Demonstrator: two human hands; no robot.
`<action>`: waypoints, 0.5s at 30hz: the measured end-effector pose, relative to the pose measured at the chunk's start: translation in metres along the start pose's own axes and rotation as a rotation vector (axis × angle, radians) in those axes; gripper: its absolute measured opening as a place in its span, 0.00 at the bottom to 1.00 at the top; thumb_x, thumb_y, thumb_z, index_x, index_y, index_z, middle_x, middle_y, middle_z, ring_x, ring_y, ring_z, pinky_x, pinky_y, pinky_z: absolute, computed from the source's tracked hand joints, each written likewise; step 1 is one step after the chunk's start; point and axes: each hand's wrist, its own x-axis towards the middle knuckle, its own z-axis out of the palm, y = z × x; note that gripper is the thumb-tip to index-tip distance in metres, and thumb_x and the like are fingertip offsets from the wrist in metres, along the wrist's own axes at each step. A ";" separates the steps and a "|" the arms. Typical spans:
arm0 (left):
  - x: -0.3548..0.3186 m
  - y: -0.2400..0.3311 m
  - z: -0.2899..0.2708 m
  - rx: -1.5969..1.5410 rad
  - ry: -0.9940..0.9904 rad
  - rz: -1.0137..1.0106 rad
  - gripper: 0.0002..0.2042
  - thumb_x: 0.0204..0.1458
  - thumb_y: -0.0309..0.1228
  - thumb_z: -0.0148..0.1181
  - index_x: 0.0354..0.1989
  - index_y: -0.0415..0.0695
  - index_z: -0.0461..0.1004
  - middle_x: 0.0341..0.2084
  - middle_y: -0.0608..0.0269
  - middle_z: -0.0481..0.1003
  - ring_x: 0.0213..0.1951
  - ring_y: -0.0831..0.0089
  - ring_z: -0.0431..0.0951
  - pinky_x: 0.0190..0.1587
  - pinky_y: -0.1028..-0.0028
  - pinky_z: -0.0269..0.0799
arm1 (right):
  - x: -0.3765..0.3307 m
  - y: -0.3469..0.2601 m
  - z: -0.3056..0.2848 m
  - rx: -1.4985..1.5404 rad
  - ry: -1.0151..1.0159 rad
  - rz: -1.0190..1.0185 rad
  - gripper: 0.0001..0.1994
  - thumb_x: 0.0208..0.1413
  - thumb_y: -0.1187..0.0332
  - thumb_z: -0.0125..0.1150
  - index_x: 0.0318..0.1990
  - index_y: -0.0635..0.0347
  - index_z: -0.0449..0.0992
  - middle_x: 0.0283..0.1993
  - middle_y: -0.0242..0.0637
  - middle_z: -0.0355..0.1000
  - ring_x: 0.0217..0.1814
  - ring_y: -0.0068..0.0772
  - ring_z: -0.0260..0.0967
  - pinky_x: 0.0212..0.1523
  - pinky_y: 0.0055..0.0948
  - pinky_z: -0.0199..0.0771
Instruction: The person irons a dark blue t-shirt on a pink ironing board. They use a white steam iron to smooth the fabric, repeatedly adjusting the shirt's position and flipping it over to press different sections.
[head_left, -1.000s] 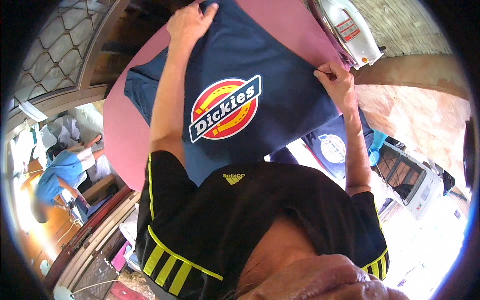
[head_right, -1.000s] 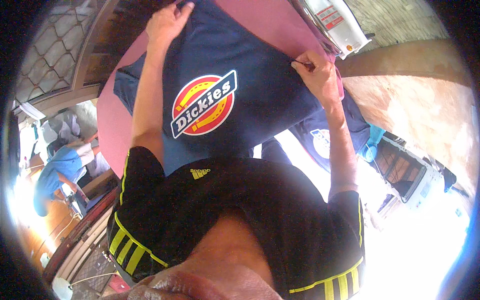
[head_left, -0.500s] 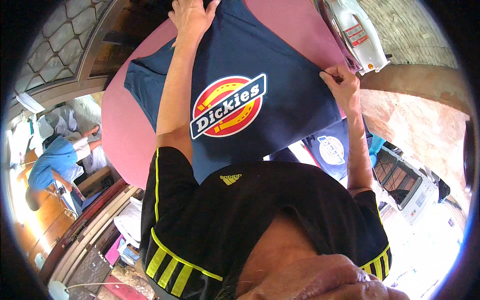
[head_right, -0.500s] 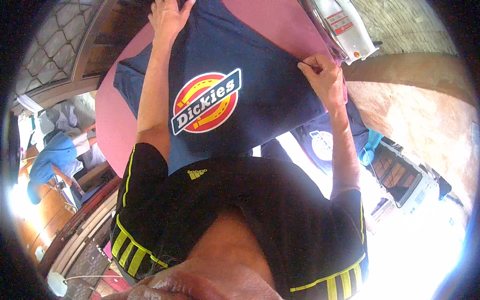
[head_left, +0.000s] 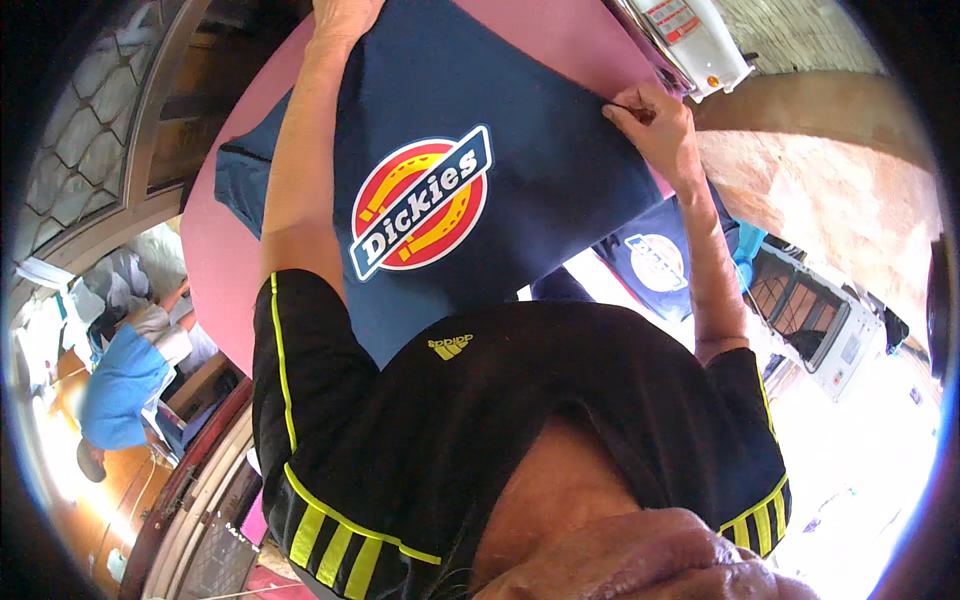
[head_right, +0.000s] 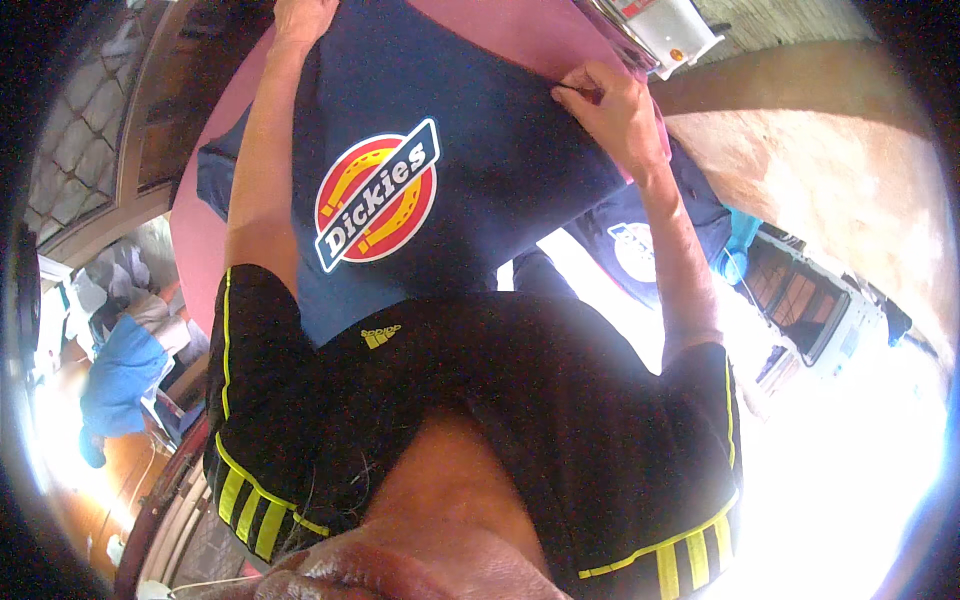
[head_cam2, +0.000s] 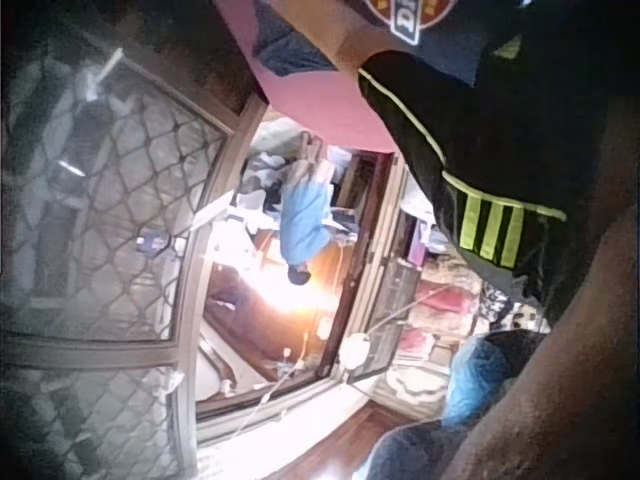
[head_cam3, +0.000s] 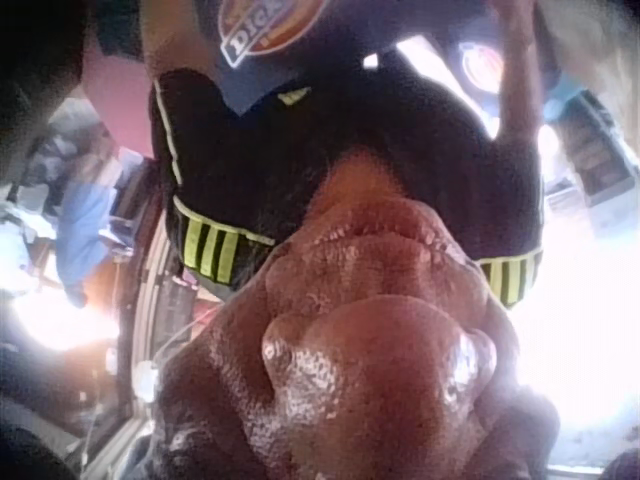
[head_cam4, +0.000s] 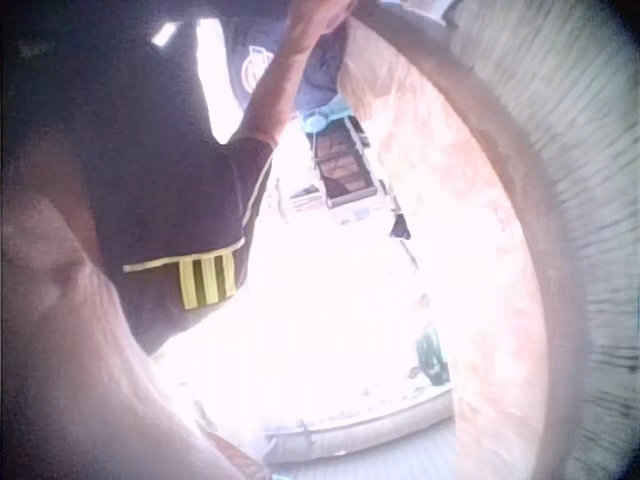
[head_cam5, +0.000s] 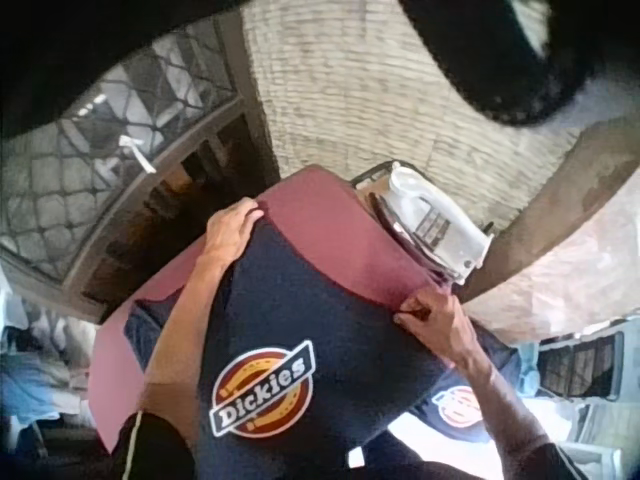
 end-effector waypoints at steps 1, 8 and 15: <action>0.001 0.002 0.001 0.116 0.090 0.039 0.11 0.61 0.40 0.60 0.41 0.46 0.75 0.31 0.50 0.78 0.38 0.45 0.79 0.44 0.52 0.72 | 0.002 0.001 -0.001 0.011 -0.015 -0.001 0.11 0.54 0.65 0.73 0.40 0.61 0.82 0.35 0.36 0.83 0.36 0.27 0.80 0.42 0.28 0.79; -0.076 0.068 -0.053 0.391 -0.072 -0.259 0.26 0.52 0.60 0.65 0.38 0.46 0.80 0.37 0.51 0.80 0.43 0.50 0.81 0.45 0.54 0.75 | 0.006 -0.001 -0.003 -0.008 -0.047 -0.026 0.10 0.54 0.65 0.73 0.40 0.60 0.83 0.36 0.38 0.82 0.38 0.27 0.80 0.44 0.28 0.79; -0.127 0.076 -0.050 0.251 0.104 -0.122 0.16 0.56 0.45 0.67 0.29 0.45 0.77 0.29 0.56 0.77 0.35 0.55 0.79 0.39 0.59 0.73 | 0.008 0.009 -0.001 0.012 -0.059 0.001 0.11 0.55 0.67 0.73 0.41 0.63 0.82 0.36 0.38 0.82 0.39 0.27 0.80 0.44 0.27 0.78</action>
